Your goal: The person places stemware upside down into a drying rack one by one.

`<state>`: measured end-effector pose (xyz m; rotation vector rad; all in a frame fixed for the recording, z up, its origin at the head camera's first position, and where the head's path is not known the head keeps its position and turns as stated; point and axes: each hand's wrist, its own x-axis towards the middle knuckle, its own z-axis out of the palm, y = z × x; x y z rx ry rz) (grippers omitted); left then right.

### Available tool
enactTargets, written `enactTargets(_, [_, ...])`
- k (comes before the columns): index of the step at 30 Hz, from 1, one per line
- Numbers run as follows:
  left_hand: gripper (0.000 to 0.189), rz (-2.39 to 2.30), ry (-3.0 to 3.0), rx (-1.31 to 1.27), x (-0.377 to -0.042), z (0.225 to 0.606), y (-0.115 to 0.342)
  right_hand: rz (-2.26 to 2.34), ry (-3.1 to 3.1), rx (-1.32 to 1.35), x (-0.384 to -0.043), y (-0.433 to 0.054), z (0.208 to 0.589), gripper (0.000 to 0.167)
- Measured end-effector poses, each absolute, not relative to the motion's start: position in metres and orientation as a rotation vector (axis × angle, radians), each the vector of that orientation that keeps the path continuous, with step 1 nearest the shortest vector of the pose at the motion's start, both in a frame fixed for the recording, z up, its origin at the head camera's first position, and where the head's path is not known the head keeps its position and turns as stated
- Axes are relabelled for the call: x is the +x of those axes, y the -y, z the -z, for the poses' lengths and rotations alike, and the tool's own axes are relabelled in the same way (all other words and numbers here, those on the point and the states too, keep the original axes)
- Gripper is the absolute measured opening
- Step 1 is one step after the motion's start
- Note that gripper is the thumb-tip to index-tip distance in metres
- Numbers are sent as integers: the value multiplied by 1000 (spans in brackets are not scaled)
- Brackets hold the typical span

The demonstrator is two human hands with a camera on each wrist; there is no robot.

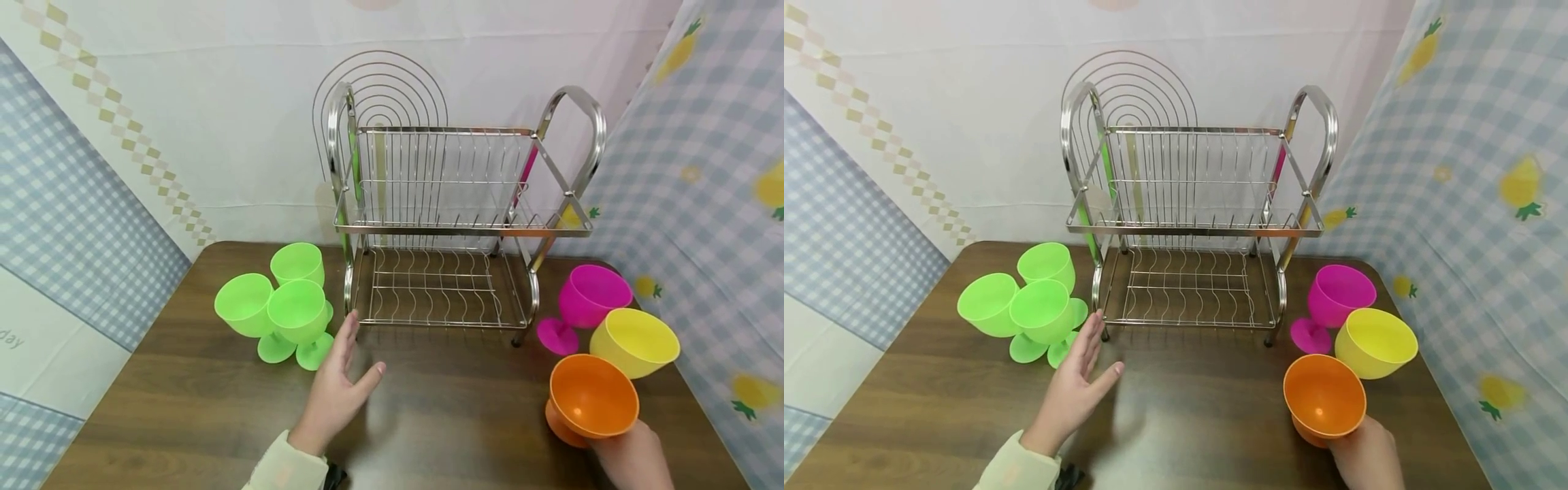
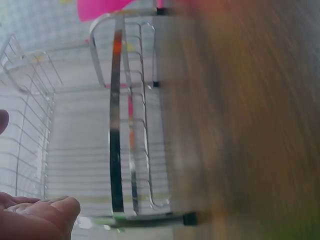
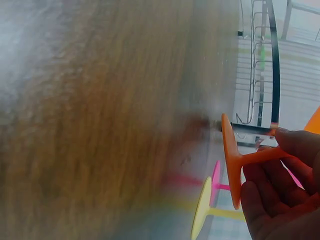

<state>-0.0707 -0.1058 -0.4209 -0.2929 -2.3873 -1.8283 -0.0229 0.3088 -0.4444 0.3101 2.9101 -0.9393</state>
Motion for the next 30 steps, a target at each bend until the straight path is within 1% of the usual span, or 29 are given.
enactTargets(1, [93,1831,2384,-310,-70,420,103,879,-2974,269,-23,-309,445,21])
enactTargets(5, [93,1850,2368,-381,-67,417,94,838,-3077,135,-24,-304,447,8])
enactTargets(7, [93,1856,2364,-404,-65,416,91,812,-3106,92,-25,-301,447,5])
enactTargets(14, [92,1873,2344,-435,-64,413,81,787,-3024,120,-28,-297,444,6])
enactTargets(21, [91,1933,2267,-434,-67,408,74,827,-3025,57,-32,-286,443,7])
enactTargets(27, [88,2001,2222,-487,-71,408,65,839,-3007,86,-34,-280,443,4])
enactTargets(30, [86,2026,2217,-529,-74,407,58,859,-2996,127,-33,-278,444,9])
